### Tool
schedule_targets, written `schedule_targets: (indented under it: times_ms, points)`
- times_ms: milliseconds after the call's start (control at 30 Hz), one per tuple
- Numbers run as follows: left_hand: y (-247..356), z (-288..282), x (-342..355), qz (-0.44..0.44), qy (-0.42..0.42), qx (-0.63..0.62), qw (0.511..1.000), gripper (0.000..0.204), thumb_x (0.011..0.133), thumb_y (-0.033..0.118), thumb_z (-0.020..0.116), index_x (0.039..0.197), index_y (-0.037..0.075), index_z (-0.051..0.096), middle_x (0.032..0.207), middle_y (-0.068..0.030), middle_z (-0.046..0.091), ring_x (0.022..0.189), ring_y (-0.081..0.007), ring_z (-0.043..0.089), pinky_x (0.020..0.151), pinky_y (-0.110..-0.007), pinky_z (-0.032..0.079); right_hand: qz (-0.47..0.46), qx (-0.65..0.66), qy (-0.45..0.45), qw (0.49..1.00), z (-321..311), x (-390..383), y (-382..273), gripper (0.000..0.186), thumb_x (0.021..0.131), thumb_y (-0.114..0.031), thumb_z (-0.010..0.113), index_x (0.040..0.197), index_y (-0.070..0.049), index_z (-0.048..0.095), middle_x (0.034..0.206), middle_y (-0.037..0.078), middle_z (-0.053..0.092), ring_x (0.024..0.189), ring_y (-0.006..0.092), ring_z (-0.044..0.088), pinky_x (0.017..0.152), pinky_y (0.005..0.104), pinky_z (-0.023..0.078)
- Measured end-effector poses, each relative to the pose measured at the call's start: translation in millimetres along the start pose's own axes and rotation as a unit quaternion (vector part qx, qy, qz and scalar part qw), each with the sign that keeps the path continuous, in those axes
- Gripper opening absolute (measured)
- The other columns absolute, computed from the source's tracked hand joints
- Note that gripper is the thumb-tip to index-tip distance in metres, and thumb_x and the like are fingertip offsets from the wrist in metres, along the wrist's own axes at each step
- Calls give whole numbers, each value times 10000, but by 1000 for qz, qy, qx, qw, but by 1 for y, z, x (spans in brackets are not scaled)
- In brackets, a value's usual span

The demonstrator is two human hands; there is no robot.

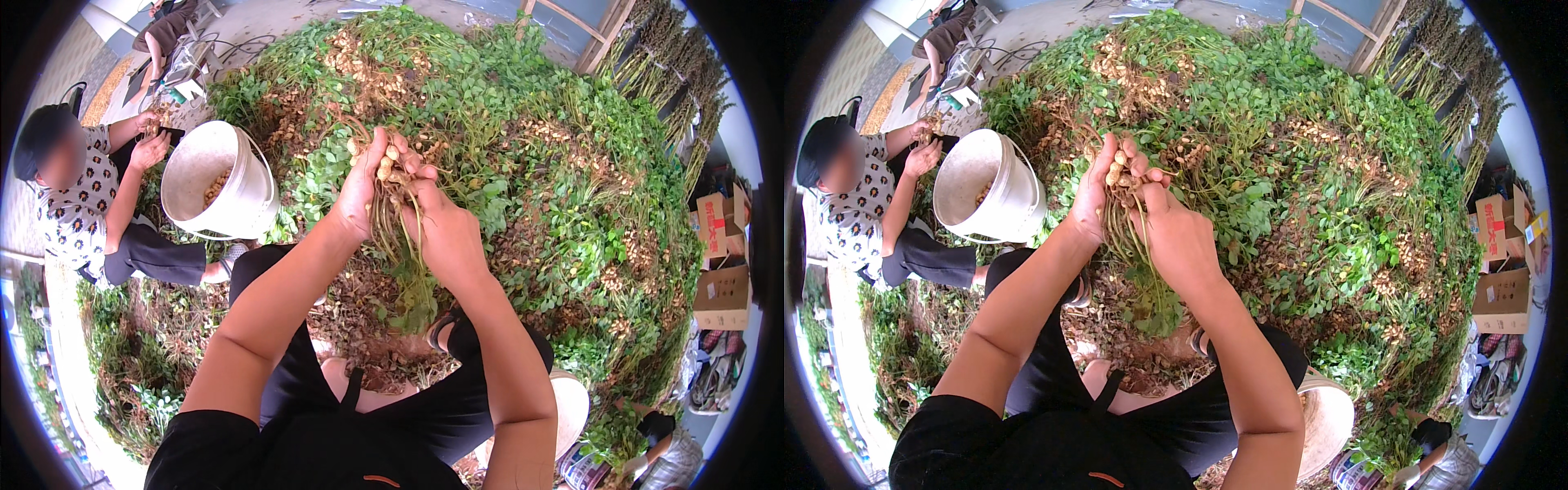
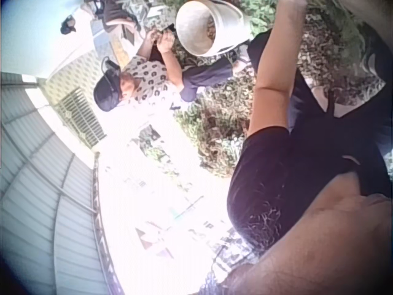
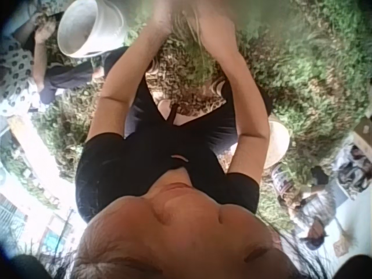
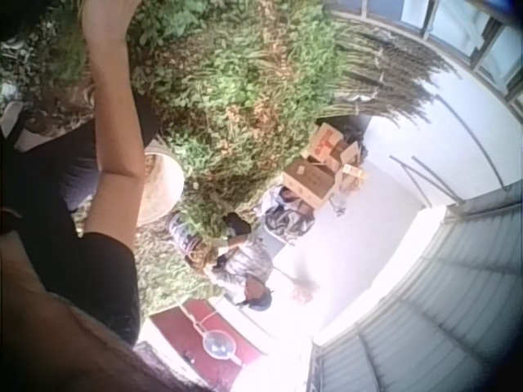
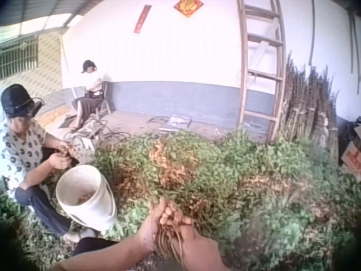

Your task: The person plucks peanuts one at a time from a bunch of peanut plants and places them into a bucket.

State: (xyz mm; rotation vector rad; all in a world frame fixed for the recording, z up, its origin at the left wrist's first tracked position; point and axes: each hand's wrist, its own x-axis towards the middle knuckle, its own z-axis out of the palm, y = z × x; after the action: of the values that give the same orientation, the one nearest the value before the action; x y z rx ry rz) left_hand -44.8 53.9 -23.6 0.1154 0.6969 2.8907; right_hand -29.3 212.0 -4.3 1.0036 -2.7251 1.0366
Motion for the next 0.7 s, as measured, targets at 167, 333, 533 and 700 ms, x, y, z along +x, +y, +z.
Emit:
schedule_targets:
  times_ms: [167, 333, 533, 700]
  points:
    - [-2, 5, -5, -8, 17, 79, 997, 435, 1009, 547, 437, 939, 127, 529, 830, -47, 591, 937, -277, 658, 894, -442, 533, 0, 20, 28, 999, 5, -4, 1, 374, 899, -171, 664, 1206, -72, 474, 968, 194, 677, 795, 413, 667, 662, 473, 536]
    - [-4, 12, -5, -14, 70, 89, 993, 460, 995, 567, 453, 956, 117, 534, 833, -63, 612, 952, -288, 665, 892, -411, 535, 13, 63, 15, 998, 6, -2, 7, 352, 893, -169, 646, 1178, -64, 468, 842, 174, 678, 708, 405, 660, 623, 481, 526]
    - [10, 6, -2, 35, 52, 10, 998, 414, 989, 561, 488, 972, 152, 550, 612, 36, 460, 524, -112, 466, 598, -294, 460, 33, 165, 17, 986, -15, -2, 3, 179, 970, -177, 585, 1088, -48, 547, 790, 113, 637, 553, 218, 577, 500, 304, 428]
    - [17, 7, -4, 5, -70, -39, 997, 387, 1033, 500, 425, 975, 147, 574, 493, 79, 378, 380, -50, 313, 473, -226, 329, 157, 574, -160, 788, -25, -10, 4, 142, 1008, -137, 530, 1070, -17, 573, 791, -10, 590, 547, 41, 460, 491, 218, 361]
